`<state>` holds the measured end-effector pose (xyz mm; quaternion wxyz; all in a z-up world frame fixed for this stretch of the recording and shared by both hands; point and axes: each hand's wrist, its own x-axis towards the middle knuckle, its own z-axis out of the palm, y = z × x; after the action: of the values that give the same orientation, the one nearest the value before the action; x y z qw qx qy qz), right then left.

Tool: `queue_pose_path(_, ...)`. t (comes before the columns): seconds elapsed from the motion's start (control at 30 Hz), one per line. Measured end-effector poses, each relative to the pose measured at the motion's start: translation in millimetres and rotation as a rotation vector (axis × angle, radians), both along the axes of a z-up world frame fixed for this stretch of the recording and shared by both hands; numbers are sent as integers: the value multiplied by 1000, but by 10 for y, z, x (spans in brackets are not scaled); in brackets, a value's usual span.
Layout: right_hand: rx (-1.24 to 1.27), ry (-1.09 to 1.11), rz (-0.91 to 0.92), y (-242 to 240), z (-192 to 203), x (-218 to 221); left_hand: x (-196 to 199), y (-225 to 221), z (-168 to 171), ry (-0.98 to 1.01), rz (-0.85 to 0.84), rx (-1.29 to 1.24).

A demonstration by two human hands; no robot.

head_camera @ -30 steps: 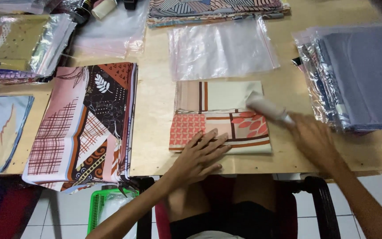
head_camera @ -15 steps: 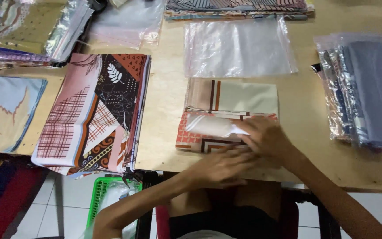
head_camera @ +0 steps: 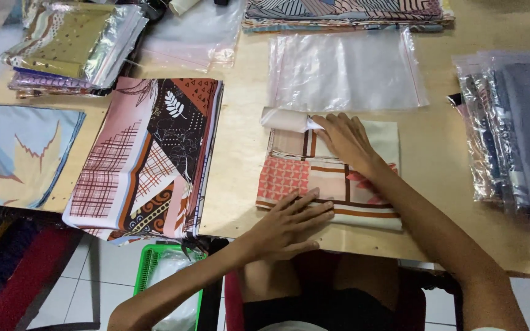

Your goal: Using a lint roller to meticulously clean folded fabric items on a work table.

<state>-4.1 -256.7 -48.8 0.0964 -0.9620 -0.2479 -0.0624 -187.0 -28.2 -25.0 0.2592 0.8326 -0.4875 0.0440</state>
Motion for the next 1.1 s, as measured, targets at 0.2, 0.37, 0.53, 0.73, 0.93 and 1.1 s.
queue_pose_path(0.2, 513, 188, -65, -47, 488, -708, 438, -20, 120, 203, 124, -304)
queue_pose_path(0.37, 447, 229, -83, -86, 504, -1753, 934, -170, -53, 139, 451, -183)
queue_pose_path(0.53, 245, 486, -218, -278, 93, -2146, 928, -254, -27, 66, 517, 256)
queue_pose_path(0.73, 207, 389, -526, -1136, 13, -2191, 947, -260, -146, 38, 540, 228)
queue_pose_path(0.93, 487, 333, -492, -1050, 49, -2727, 1026, -259, -347, -35, 532, 201)
queue_pose_path(1.1, 573, 367, -194, -605, -154, -2932, 1016, -259, -369, -67, 548, 224)
